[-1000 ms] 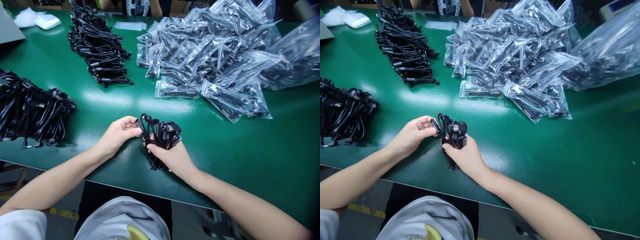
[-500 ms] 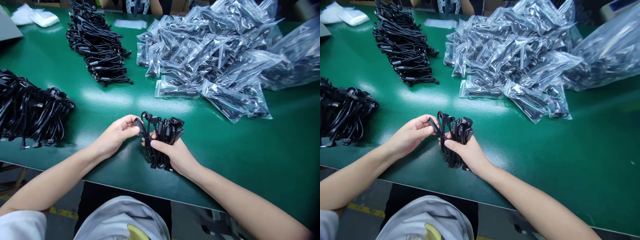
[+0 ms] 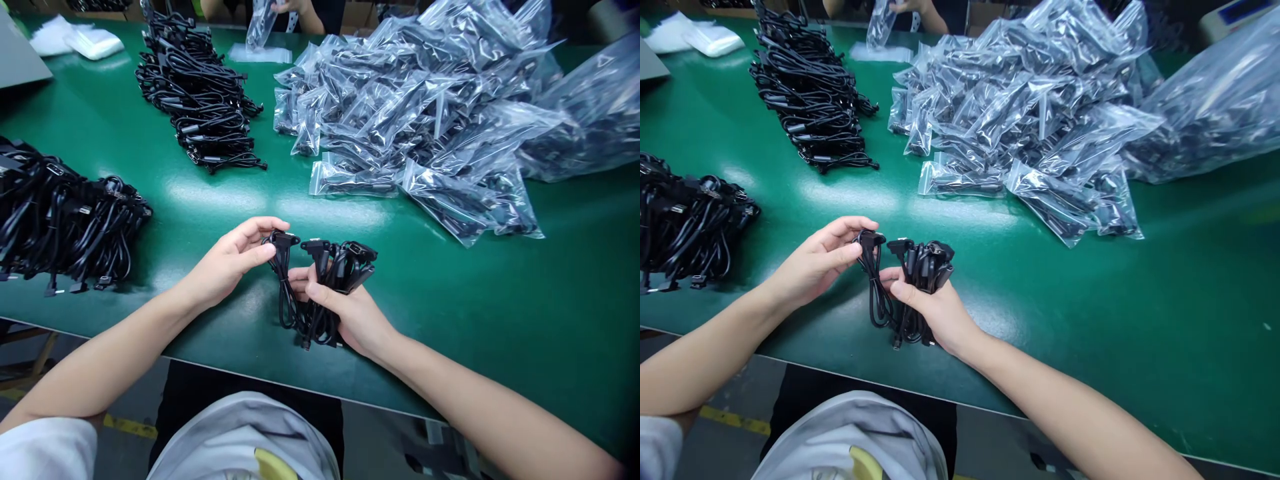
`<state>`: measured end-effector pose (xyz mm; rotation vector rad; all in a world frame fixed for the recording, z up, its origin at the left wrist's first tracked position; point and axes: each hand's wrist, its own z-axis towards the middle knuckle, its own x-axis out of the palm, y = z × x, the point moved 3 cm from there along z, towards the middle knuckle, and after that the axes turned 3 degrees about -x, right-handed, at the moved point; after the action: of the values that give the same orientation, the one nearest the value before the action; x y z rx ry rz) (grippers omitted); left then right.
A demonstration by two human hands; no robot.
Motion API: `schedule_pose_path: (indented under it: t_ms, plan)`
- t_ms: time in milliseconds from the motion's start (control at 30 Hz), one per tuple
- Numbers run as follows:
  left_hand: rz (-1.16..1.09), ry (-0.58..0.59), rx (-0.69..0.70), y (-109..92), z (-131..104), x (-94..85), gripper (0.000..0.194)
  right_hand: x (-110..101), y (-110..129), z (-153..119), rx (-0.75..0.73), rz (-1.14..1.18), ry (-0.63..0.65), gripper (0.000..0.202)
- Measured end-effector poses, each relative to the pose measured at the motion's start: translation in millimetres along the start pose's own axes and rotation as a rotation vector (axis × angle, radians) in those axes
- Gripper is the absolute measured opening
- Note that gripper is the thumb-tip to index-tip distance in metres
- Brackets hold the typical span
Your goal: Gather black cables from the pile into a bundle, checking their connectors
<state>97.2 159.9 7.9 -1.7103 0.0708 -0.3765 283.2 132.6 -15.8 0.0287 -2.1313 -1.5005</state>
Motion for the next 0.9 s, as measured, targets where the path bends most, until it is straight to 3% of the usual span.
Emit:
schedule_pose_path:
  t_ms: [233, 600, 733, 900]
  plan:
    - [-0.196, 0.021, -0.069, 0.4, -1.2, 2.6, 0.022, 2.2, -2.6, -1.1, 0.102, 0.029, 0.034, 0.030]
    - [-0.144, -0.012, -0.110, 3.8, -0.2, 2.7, 0.026, 6.6, -1.6, -0.8, 0.145, 0.104, 0.011, 0.037]
    - [0.035, -0.029, -0.058, 1.7, 0.1, 0.8, 0.030, 5.2, -1.9, -1.1, 0.118, 0.064, -0.008, 0.036]
    - [0.363, -0.138, 0.066, -5.6, -0.1, -2.6, 0.026, 5.1, 1.7, -5.3, 0.071, -0.103, -0.051, 0.034]
